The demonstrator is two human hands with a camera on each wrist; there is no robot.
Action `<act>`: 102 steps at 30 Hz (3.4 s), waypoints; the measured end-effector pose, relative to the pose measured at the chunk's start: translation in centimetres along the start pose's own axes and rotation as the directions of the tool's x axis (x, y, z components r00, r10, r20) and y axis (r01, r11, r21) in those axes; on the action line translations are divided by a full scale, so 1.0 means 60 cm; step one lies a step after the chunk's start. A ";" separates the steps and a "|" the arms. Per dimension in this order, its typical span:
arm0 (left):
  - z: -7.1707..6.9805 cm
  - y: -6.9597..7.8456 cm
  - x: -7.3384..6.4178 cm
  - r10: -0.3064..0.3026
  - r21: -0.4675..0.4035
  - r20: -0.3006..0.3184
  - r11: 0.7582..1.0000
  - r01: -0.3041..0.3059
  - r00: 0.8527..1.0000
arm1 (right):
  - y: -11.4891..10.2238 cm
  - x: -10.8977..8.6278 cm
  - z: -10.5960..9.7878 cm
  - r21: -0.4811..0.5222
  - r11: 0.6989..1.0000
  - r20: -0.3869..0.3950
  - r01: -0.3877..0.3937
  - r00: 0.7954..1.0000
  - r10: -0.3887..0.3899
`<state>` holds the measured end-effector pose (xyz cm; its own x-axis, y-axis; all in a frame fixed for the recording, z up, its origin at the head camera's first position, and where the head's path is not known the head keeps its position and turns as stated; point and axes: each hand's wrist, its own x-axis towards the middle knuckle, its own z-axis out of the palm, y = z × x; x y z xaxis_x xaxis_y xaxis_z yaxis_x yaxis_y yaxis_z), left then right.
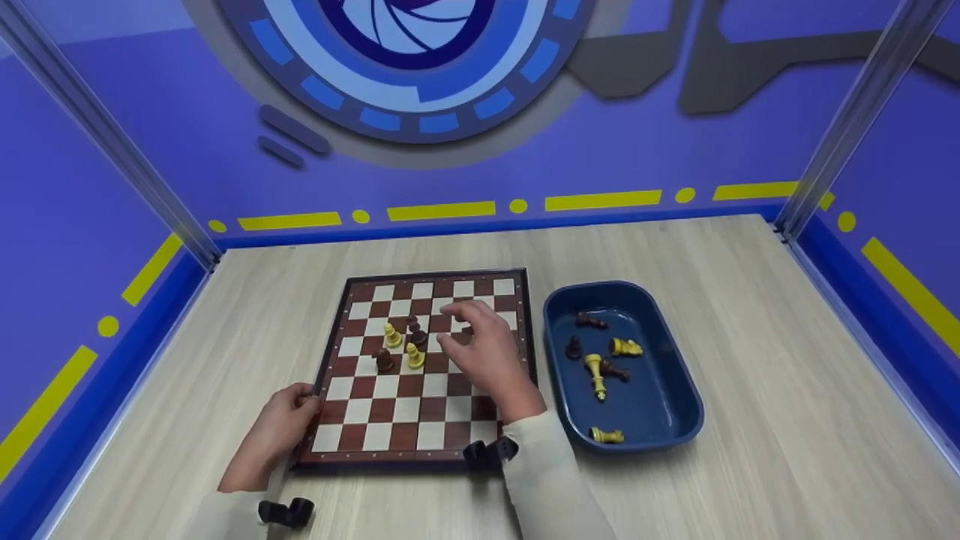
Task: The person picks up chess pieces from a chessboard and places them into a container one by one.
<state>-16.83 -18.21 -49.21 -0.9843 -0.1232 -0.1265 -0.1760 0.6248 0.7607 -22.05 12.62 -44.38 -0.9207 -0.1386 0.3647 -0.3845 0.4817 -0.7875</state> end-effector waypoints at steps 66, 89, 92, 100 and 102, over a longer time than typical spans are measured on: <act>0.002 -0.002 0.000 0.016 0.008 -0.015 1.000 -0.016 1.000 | 0.006 -0.012 0.112 -0.053 0.999 0.121 -0.008 0.993 0.015; 0.002 0.000 -0.001 0.013 0.001 -0.015 1.000 -0.013 1.000 | 0.002 -0.015 0.107 -0.051 0.997 0.084 0.048 0.996 -0.044; 0.002 0.000 -0.001 0.020 0.013 -0.023 1.000 -0.020 1.000 | -0.001 -0.016 0.106 -0.045 0.998 0.092 0.039 0.995 -0.035; 0.002 0.001 -0.002 0.023 0.009 -0.018 1.000 -0.023 1.000 | -0.009 -0.017 0.098 -0.029 0.998 0.105 0.049 0.993 -0.046; 0.002 0.001 -0.002 0.019 -0.004 -0.013 1.000 -0.019 1.000 | -0.011 -0.016 0.095 -0.025 0.998 0.105 0.053 0.993 -0.051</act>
<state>-16.74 -18.07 -49.23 -0.9872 -0.1214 -0.1037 -0.1571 0.6241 0.7654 -21.26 7.50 -47.03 -0.9020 -0.2531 0.3498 -0.4314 0.4947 -0.7544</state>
